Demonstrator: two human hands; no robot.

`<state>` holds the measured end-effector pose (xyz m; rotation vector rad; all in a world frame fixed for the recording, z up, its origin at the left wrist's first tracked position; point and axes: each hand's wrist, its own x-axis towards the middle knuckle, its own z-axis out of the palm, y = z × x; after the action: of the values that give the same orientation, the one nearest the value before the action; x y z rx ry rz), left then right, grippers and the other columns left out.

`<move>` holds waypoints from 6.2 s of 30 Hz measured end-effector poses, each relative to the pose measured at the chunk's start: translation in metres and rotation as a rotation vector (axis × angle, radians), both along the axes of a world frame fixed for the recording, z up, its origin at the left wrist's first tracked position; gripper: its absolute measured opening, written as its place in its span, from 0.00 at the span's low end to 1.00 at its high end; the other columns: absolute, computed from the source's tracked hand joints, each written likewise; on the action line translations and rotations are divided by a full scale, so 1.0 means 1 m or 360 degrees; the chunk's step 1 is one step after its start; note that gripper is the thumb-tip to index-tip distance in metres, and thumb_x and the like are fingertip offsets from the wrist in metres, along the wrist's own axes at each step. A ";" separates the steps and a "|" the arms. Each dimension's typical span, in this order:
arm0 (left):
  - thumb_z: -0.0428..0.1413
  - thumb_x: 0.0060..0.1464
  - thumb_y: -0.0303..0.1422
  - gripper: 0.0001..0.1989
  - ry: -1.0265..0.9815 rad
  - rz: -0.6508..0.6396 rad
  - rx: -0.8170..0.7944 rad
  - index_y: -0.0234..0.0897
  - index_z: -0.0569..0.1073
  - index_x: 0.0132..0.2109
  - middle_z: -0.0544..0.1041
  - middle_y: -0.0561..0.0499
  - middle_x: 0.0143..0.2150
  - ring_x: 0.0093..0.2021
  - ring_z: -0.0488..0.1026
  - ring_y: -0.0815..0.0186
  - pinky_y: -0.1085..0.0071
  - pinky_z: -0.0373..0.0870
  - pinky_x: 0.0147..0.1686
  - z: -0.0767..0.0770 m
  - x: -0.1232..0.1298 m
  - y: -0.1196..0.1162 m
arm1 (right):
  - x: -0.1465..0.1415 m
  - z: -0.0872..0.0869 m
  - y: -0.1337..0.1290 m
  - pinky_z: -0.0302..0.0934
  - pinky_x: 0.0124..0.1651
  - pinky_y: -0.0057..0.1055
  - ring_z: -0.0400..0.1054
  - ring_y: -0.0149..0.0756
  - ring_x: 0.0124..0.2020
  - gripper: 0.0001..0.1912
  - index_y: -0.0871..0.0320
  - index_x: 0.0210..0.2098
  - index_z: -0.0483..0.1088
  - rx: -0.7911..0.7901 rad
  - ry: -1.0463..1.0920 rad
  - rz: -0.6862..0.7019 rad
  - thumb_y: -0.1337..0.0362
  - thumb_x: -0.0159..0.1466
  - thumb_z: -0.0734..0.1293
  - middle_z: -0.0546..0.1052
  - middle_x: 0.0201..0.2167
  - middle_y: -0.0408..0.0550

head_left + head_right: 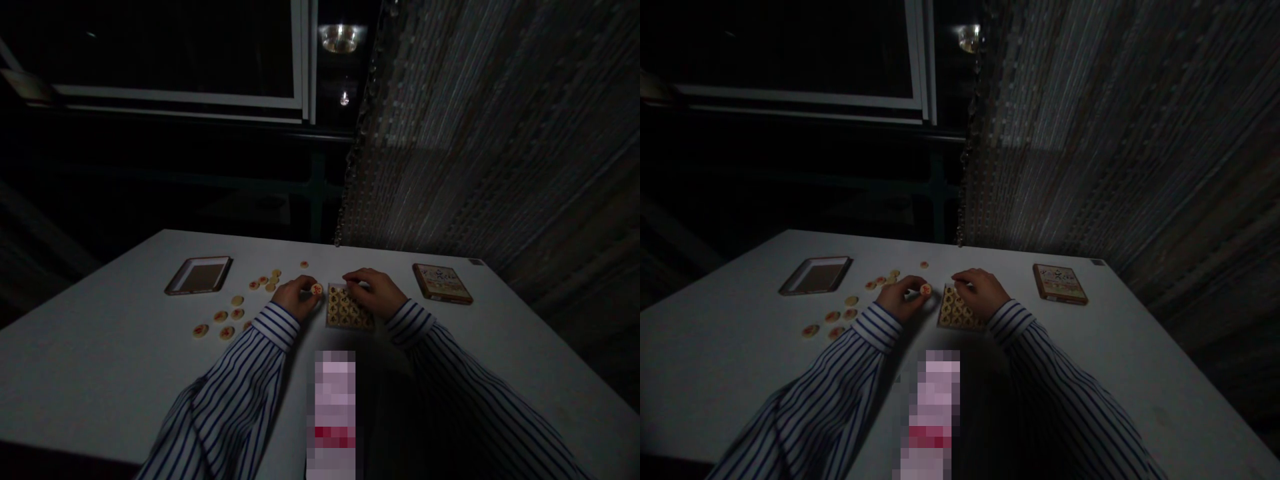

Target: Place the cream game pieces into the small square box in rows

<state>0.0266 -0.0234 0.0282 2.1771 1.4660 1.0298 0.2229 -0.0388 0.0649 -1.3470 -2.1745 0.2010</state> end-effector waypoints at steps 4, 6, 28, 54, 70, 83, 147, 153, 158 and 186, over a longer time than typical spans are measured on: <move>0.52 0.42 0.35 0.10 -0.0160 -0.0020 -0.0051 0.37 0.69 0.34 0.75 0.51 0.30 0.32 0.71 0.66 0.71 0.66 0.34 0.001 0.012 -0.011 | 0.008 -0.007 -0.008 0.56 0.44 0.31 0.64 0.32 0.39 0.13 0.59 0.38 0.69 0.0020 0.0040 -0.0007 0.64 0.57 0.57 0.73 0.36 0.47; 0.53 0.41 0.34 0.09 -0.0212 -0.0021 -0.0067 0.37 0.69 0.33 0.74 0.52 0.29 0.31 0.71 0.67 0.71 0.66 0.33 0.000 0.018 -0.013 | 0.010 -0.011 -0.012 0.56 0.44 0.31 0.64 0.32 0.39 0.13 0.59 0.38 0.69 0.0019 0.0057 -0.0014 0.64 0.57 0.58 0.73 0.36 0.48; 0.60 0.30 0.28 0.13 -0.1311 -0.0292 -0.0691 0.33 0.67 0.28 0.69 0.56 0.23 0.22 0.66 0.75 0.79 0.65 0.23 -0.031 0.055 -0.016 | 0.034 -0.055 -0.024 0.60 0.38 0.31 0.66 0.32 0.34 0.10 0.58 0.34 0.69 0.0307 0.0206 -0.0154 0.66 0.56 0.58 0.74 0.32 0.48; 0.61 0.32 0.33 0.12 -0.1595 -0.0178 -0.0890 0.32 0.72 0.28 0.74 0.53 0.21 0.22 0.70 0.71 0.75 0.68 0.26 -0.037 0.052 -0.013 | 0.011 -0.040 -0.006 0.60 0.38 0.27 0.67 0.31 0.34 0.10 0.58 0.34 0.69 0.0016 0.0078 0.0126 0.64 0.55 0.60 0.74 0.32 0.46; 0.58 0.37 0.35 0.15 -0.1553 -0.0249 -0.0906 0.31 0.74 0.35 0.77 0.48 0.30 0.29 0.73 0.67 0.71 0.70 0.33 -0.034 0.052 -0.016 | 0.008 -0.045 -0.006 0.61 0.30 0.24 0.67 0.29 0.27 0.11 0.60 0.34 0.68 -0.0400 0.0567 0.0118 0.60 0.54 0.61 0.74 0.26 0.45; 0.60 0.33 0.34 0.14 -0.1644 -0.0137 -0.0799 0.31 0.75 0.31 0.77 0.48 0.27 0.28 0.72 0.67 0.70 0.70 0.34 -0.037 0.052 -0.015 | 0.010 -0.036 -0.007 0.59 0.42 0.30 0.66 0.32 0.37 0.13 0.59 0.39 0.67 -0.0053 0.0172 0.0251 0.62 0.55 0.61 0.73 0.36 0.48; 0.48 0.44 0.30 0.13 -0.0119 -0.0006 -0.0123 0.38 0.72 0.38 0.74 0.49 0.38 0.39 0.70 0.64 0.69 0.66 0.41 -0.060 0.033 -0.003 | 0.045 -0.020 -0.008 0.54 0.31 0.27 0.66 0.34 0.32 0.12 0.53 0.37 0.67 -0.0386 -0.0991 0.0139 0.59 0.55 0.59 0.74 0.33 0.46; 0.48 0.44 0.28 0.13 -0.0156 0.0038 -0.0080 0.37 0.72 0.38 0.74 0.48 0.38 0.38 0.70 0.64 0.68 0.66 0.41 -0.064 0.035 -0.002 | 0.045 -0.023 -0.008 0.54 0.32 0.28 0.66 0.36 0.34 0.13 0.54 0.36 0.68 -0.0389 -0.0997 0.0165 0.58 0.55 0.58 0.73 0.33 0.48; 0.49 0.44 0.28 0.12 -0.0150 0.0043 -0.0068 0.38 0.72 0.37 0.74 0.49 0.38 0.39 0.70 0.64 0.67 0.66 0.41 -0.066 0.036 -0.002 | 0.046 -0.025 -0.007 0.55 0.32 0.28 0.65 0.36 0.34 0.14 0.55 0.35 0.69 -0.0399 -0.0983 0.0212 0.57 0.56 0.58 0.73 0.33 0.48; 0.48 0.45 0.28 0.12 -0.0097 -0.0026 -0.0065 0.36 0.72 0.37 0.74 0.49 0.38 0.40 0.70 0.66 0.69 0.66 0.42 -0.066 0.033 0.000 | 0.050 -0.030 -0.005 0.54 0.32 0.27 0.64 0.34 0.34 0.15 0.54 0.33 0.70 -0.0444 -0.1018 0.0310 0.54 0.56 0.57 0.71 0.33 0.48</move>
<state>0.0594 -0.0239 -0.0382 2.1076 1.4274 1.0420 0.2733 -0.0437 0.0351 -1.4936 -2.9054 0.1660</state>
